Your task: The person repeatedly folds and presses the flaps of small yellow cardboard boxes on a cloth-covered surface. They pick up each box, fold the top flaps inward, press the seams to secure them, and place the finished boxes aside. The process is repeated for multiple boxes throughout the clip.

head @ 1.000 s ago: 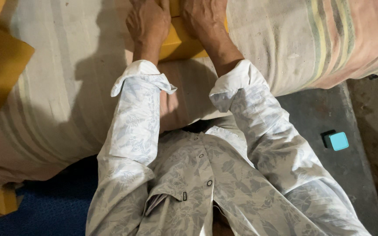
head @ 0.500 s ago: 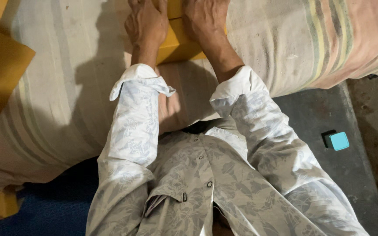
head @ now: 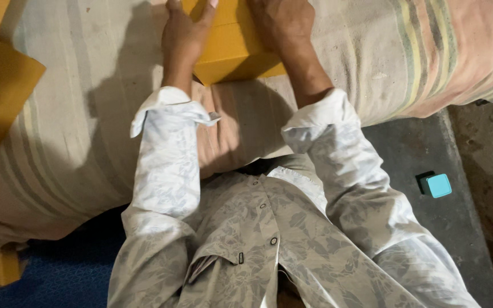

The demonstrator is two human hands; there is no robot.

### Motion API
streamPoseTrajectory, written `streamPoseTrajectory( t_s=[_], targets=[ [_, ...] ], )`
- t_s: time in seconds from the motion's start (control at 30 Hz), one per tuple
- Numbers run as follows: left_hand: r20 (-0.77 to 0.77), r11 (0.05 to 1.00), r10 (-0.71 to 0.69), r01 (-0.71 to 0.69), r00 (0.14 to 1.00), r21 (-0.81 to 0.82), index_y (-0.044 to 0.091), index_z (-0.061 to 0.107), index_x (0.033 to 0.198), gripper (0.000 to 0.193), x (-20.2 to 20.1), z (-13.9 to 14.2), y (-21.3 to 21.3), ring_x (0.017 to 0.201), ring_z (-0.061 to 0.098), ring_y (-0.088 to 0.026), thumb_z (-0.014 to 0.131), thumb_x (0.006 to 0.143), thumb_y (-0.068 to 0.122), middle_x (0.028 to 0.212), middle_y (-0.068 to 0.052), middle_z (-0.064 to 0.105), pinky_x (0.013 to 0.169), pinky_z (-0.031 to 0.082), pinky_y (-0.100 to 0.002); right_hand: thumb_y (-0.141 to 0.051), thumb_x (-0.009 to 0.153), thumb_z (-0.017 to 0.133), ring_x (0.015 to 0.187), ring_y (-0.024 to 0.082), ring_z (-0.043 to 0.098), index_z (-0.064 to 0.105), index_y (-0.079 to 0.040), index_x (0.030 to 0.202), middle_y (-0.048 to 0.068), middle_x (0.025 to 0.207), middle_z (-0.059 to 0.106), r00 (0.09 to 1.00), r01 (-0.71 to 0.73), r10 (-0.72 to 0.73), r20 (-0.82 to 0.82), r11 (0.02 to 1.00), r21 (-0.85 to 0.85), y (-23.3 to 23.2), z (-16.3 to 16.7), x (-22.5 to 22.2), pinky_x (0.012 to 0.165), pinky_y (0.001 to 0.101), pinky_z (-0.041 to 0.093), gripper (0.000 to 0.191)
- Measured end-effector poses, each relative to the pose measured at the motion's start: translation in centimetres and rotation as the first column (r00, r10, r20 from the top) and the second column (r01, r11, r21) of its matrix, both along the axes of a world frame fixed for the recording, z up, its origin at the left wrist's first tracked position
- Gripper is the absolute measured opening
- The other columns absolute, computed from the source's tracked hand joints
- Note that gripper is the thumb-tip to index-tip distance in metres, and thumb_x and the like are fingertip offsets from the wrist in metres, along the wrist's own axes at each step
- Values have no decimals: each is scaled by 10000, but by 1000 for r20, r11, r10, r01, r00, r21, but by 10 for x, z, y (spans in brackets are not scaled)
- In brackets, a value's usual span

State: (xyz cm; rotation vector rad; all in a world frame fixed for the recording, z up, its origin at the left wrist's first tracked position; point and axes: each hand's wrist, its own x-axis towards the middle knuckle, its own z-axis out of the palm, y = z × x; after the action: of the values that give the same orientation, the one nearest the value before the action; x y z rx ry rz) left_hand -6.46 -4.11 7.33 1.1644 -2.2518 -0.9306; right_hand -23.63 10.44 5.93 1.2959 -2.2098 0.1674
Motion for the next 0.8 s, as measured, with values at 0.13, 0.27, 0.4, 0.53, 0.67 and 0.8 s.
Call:
streamPoseTrajectory(
  t_s=[0.13,0.27,0.4,0.53,0.67,0.8],
  targets=[
    [-96,957,-20,47,995,286,-48,622,1322,1038,19,-4,-4,1185,692,-352,654,783,838,1259,-264,689,1016,526,-404,-539,994,689,755,253,763,715,-46,1072,147,851,752,671,92,137,728,960,-265,25,13,-5,661,417,614,500],
    [-116,959,-2,35,993,282,-63,635,1279,982,26,0,2,1174,707,-334,673,839,814,1212,-240,708,1006,544,-402,-498,1008,727,856,268,796,716,-24,1127,166,954,781,608,-6,346,715,902,-431,36,21,-3,737,403,642,489],
    [-545,953,-278,299,791,-52,-1,542,1387,796,34,4,-2,1200,756,-331,828,915,572,1264,-193,745,1045,600,-426,-431,989,801,977,308,827,664,-2,1208,166,1052,792,279,-103,687,671,716,-690,37,34,-3,871,413,669,501],
    [-358,830,-381,145,852,-538,-4,376,1497,976,44,-7,-9,1291,620,-377,1007,854,370,1393,-265,593,1089,536,-454,-344,1006,829,1257,326,627,522,41,1386,237,1310,626,297,-401,862,411,503,-765,51,42,11,1053,474,567,622],
    [-276,793,-411,192,869,-578,-76,357,1490,1068,75,-39,15,1275,513,-431,981,766,402,1395,-323,511,1028,458,-491,-362,1005,640,1396,291,520,499,-57,1335,152,1402,563,-90,-117,785,613,603,-789,87,12,52,1097,475,513,471],
    [-630,933,-331,343,702,-108,42,563,1433,455,108,-68,39,1238,648,-246,699,1098,318,1392,-151,635,1061,544,-344,-454,1136,502,1355,294,575,689,-6,1254,155,1368,659,265,-95,716,646,686,-721,84,-7,63,1183,460,450,500]
  ],
)
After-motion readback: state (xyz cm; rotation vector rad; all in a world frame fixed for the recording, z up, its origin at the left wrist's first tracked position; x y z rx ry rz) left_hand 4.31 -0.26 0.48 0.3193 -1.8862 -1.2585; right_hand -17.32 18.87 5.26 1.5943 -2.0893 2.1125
